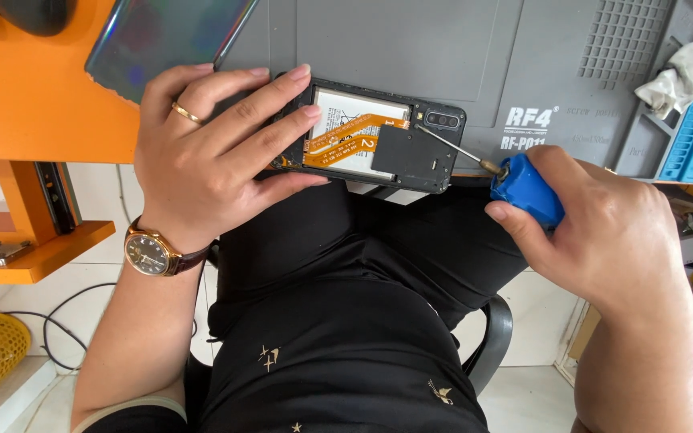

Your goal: The person uses a blue electric screwdriver to remove screws from the back of a disassembled smartphone resting on their lap. They then lift the back cover to reveal the internal components and continue unscrewing parts inside the device.

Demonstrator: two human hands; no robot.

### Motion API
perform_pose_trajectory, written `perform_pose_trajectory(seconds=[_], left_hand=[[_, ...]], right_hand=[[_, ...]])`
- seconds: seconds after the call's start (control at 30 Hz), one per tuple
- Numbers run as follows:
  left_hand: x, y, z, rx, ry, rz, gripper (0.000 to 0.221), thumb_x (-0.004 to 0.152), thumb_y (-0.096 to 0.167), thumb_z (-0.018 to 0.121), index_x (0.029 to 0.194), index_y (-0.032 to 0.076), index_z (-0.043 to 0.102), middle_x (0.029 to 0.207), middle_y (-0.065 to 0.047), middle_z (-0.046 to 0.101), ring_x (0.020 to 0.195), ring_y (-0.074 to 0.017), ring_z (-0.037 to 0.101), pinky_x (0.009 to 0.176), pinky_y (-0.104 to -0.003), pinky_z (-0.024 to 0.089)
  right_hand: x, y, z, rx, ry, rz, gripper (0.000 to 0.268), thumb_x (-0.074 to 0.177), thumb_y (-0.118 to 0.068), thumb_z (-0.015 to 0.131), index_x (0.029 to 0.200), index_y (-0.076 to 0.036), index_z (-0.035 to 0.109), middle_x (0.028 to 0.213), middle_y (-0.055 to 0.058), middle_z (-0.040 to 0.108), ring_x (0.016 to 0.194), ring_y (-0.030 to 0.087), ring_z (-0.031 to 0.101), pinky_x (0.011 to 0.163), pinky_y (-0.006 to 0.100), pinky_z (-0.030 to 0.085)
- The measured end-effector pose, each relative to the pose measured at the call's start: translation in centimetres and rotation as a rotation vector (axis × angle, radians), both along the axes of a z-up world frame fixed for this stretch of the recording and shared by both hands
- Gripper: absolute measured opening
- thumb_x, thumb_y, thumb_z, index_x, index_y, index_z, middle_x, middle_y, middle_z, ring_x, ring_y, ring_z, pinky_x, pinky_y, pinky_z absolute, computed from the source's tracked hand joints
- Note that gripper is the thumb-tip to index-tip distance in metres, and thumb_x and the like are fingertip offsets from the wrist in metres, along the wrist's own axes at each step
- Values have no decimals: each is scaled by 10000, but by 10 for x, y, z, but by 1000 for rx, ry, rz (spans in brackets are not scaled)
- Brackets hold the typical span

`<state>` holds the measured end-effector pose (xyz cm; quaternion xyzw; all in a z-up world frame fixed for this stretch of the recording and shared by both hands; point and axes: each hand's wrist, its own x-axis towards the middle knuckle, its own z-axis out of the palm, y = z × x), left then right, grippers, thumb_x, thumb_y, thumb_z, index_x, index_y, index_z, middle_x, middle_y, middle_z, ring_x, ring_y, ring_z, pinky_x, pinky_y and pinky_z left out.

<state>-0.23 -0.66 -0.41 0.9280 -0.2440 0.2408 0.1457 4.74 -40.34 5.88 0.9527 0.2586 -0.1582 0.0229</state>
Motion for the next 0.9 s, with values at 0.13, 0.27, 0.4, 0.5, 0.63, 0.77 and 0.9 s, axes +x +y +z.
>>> perform_pose_trajectory(seconds=[0.13, 0.27, 0.4, 0.5, 0.63, 0.77, 0.9], left_hand=[[0, -1, 0, -2, -1, 7, 519, 1173, 639, 641, 1341, 198, 856, 1441, -5, 805, 1218, -265, 759, 1054, -457, 527], [0, -1, 0, 9, -12, 9, 536, 1177, 652, 624, 1333, 199, 866, 1434, 3, 811, 1209, -258, 763, 1055, -446, 523], [0, -4, 1, -5, 1, 29, 534, 1171, 655, 641, 1326, 200, 872, 1433, -8, 809, 1198, -268, 756, 1059, -455, 523], [-6, -12, 3, -11, 44, 67, 541, 1176, 646, 623, 1367, 188, 837, 1461, -47, 792, 1236, -314, 738, 1103, -506, 490], [-28, -28, 5, -46, 129, 132, 701, 1186, 757, 510, 1585, 199, 657, 1601, -186, 676, 1484, -373, 559, 1274, -684, 192], [-47, -61, 37, -262, 271, -99, 583, 1118, 647, 476, 1456, 227, 697, 1494, -37, 691, 1325, -251, 685, 1192, -584, 410], [-64, -88, 38, -621, 225, -278, 416, 1175, 345, 335, 1263, 193, 712, 1330, -37, 797, 1205, -249, 779, 1108, -510, 555]], right_hand=[[0, 0, -1, 6, -13, 13, 511, 1074, -652, 664, 1194, -156, 658, 715, 46, 617, 600, 331, 605, 515, 459, 446], [-2, 3, -3, -23, -29, 25, 587, 1069, -720, 615, 1244, -162, 671, 719, 33, 625, 607, 348, 627, 510, 476, 454], [-4, -6, -12, 83, -42, -16, 649, 1060, -694, 593, 1316, -104, 685, 732, 46, 613, 611, 329, 649, 518, 463, 470], [-17, -11, -16, 290, -25, -105, 730, 1027, -672, 523, 1342, -37, 694, 834, 70, 638, 664, 291, 671, 582, 430, 499], [-54, -8, -31, 694, -102, -152, 784, 988, -649, 460, 1235, 59, 690, 873, 88, 640, 660, 205, 584, 659, 364, 484], [-91, 21, -26, 511, -7, -214, 954, 777, -899, 324, 1147, -152, 789, 986, -6, 790, 875, 227, 800, 669, 309, 476], [-93, 66, -30, 1006, 78, 87, 726, 952, -711, 540, 1032, 5, 627, 852, 130, 705, 717, 318, 750, 679, 415, 600]])
